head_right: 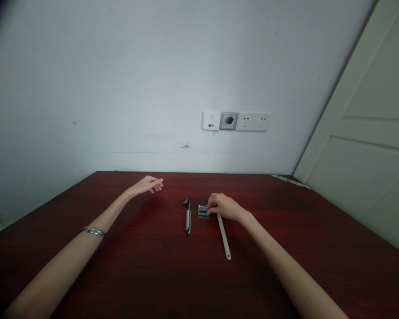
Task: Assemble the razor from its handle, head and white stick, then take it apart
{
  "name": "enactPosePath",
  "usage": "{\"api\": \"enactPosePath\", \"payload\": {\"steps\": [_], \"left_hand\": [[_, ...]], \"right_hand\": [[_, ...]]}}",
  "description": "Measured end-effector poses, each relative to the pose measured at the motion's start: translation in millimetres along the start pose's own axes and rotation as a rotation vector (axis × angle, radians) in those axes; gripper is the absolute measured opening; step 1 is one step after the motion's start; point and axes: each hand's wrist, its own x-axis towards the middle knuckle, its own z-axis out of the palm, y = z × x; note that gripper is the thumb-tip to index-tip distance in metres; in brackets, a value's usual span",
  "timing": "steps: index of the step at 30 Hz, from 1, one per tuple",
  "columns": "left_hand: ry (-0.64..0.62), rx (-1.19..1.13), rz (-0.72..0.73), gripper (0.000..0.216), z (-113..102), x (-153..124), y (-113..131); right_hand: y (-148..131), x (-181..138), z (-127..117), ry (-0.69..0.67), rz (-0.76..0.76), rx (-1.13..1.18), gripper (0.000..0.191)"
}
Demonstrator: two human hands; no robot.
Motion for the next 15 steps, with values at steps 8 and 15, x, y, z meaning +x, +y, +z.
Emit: {"api": "enactPosePath", "payload": {"steps": [8,15], "left_hand": [[-0.011,0.006,0.004,0.059,-0.5,1.2,-3.0],[-0.008,0.013,-0.003,0.058,-0.1,0.2,-2.0]], "right_hand": [[2.6,1.7,0.4,-0.005,-0.02,0.048,0.019],[0.6,1.1,-0.7,-0.007,-0.027,0.05,0.017]]}}
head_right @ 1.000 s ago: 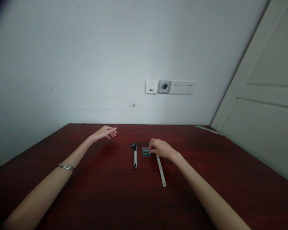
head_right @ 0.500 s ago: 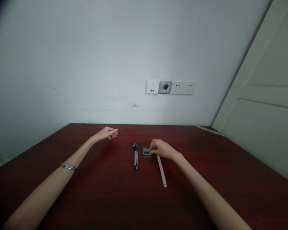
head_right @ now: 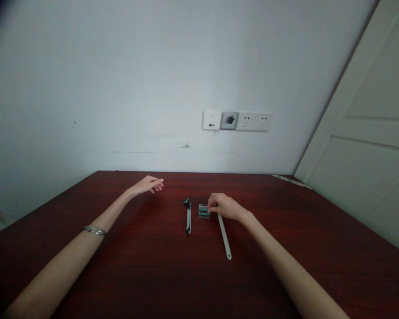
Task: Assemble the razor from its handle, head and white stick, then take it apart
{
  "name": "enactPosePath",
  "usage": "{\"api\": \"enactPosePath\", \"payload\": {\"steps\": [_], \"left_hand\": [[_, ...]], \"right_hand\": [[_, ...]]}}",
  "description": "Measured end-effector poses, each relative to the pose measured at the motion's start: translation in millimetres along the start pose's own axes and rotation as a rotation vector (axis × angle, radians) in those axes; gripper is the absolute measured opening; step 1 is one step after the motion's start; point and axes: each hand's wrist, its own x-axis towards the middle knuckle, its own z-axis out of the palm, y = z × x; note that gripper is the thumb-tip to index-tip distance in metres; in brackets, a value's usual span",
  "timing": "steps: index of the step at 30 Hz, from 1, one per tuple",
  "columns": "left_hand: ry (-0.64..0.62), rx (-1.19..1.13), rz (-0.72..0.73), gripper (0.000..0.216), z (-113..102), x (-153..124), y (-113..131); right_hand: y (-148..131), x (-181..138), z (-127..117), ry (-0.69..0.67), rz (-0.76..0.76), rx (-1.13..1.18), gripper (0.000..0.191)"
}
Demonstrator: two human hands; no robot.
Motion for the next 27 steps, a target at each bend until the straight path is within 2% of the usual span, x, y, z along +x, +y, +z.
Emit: {"api": "enactPosePath", "payload": {"steps": [7,13,17,21,24,27], "left_hand": [[-0.004,-0.001,-0.003,0.058,-0.2,0.9,-0.5],[0.011,0.005,0.017,0.057,-0.1,3.1,-2.8],[0.038,0.045,0.043,0.051,1.1,3.6,-0.5],[0.103,0.102,0.059,0.038,0.9,1.2,14.2],[0.139,0.102,0.114,0.031,1.0,-5.2,35.0],[0.153,0.116,0.17,0.027,4.1,-15.1,57.8]], "right_hand": [[-3.7,-0.3,-1.0,-0.016,0.028,-0.019,0.016],[-6.9,-2.5,-9.8,0.04,0.013,-0.022,0.017],[-11.1,-5.5,-14.9,0.061,0.021,-0.056,0.03],[-12.8,-8.1,-20.6,0.061,0.04,-0.062,0.039],[-15.1,-9.5,-28.1,0.114,0.057,-0.057,0.034],[-25.8,-10.3,-32.8,0.172,0.136,-0.071,0.024]]}}
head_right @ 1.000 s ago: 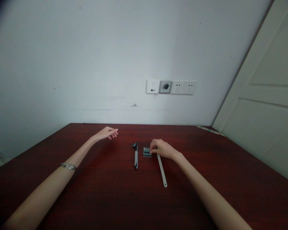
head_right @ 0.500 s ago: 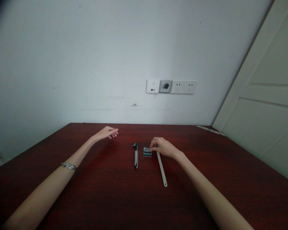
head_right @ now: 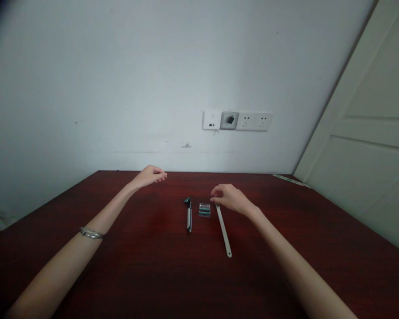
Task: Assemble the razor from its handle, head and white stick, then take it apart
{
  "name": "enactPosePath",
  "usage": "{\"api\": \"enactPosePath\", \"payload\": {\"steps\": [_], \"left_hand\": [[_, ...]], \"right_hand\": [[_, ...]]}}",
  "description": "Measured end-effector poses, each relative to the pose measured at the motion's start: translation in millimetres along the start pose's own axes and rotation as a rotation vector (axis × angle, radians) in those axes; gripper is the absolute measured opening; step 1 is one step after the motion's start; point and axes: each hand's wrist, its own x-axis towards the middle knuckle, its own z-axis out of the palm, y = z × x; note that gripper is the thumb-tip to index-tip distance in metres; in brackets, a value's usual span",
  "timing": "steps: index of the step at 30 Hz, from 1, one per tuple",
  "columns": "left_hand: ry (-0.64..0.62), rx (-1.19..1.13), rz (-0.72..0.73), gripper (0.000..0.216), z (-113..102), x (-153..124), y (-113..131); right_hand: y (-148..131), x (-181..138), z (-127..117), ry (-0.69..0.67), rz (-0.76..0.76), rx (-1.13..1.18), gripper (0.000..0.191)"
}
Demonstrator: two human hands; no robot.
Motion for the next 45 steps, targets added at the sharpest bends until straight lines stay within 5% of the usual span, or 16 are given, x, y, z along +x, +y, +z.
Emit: {"api": "enactPosePath", "payload": {"steps": [11,24,38,45], "left_hand": [[-0.069,-0.004,0.04,0.028,6.6,-14.1,30.3],[-0.085,0.086,0.21,0.031,12.2,-37.7,71.4],[-0.063,-0.046,0.138,0.028,19.7,-28.8,71.4],[-0.141,0.128,0.347,0.03,47.4,-25.1,67.8]], "right_hand": [[-88.5,-21.4,58.0,-0.133,0.114,-0.32,0.041],[-119.2,-12.1,83.7,-0.158,0.162,-0.394,0.035],[-104.4,-18.2,61.2,-0.093,0.188,-0.331,0.032],[-31.7,-58.8,-1.6,0.034,0.262,-0.295,0.031]]}}
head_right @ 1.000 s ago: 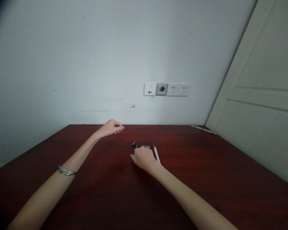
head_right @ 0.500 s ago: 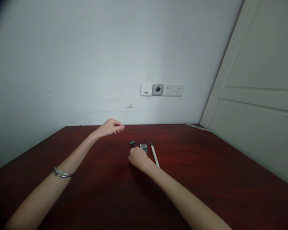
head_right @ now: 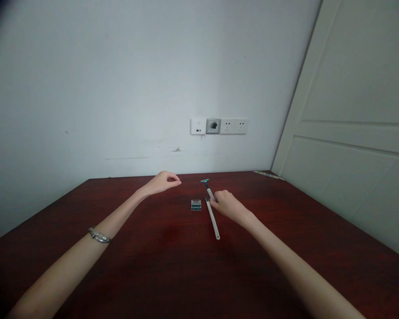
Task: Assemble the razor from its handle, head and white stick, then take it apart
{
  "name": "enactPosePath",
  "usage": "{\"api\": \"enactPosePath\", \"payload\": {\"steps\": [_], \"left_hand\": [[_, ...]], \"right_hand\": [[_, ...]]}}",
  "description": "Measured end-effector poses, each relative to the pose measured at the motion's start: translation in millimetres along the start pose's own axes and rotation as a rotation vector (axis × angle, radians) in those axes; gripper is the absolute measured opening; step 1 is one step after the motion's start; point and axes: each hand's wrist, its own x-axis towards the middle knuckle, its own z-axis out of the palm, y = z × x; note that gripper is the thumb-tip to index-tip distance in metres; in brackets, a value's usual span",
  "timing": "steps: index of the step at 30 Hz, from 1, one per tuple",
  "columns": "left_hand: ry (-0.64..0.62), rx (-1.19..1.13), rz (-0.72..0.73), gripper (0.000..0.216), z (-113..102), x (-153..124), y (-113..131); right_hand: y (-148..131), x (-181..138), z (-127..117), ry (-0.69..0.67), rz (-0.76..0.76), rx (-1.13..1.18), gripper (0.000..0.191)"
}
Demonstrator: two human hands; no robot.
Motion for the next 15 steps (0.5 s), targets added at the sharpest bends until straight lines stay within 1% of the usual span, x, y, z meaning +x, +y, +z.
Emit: {"api": "enactPosePath", "payload": {"steps": [3,6,8,11,13,15], "left_hand": [[-0.097,0.038,0.026,0.03,20.3,5.4,-5.7],[-0.185,0.101,0.036,0.034,42.0,13.5,-13.4],[-0.218,0.132,0.059,0.038,53.9,18.1,-16.2],[-0.204,0.201,0.104,0.041,65.0,20.5,-15.2],[-0.19,0.274,0.13,0.044,68.6,19.2,-12.7],[-0.202,0.341,0.145,0.048,70.6,16.8,-10.7]], "right_hand": [[60.8,-14.0,-5.8,0.023,-0.003,0.004,0.032],[117.2,-28.1,-3.6,-0.015,0.037,0.002,0.035],[148.5,-35.3,0.0,-0.026,0.069,-0.014,0.036],[183.4,-42.0,5.4,-0.04,0.126,-0.019,0.037],[198.6,-44.3,8.1,-0.037,0.143,-0.02,0.038],[207.9,-45.3,10.3,-0.029,0.169,-0.041,0.037]]}}
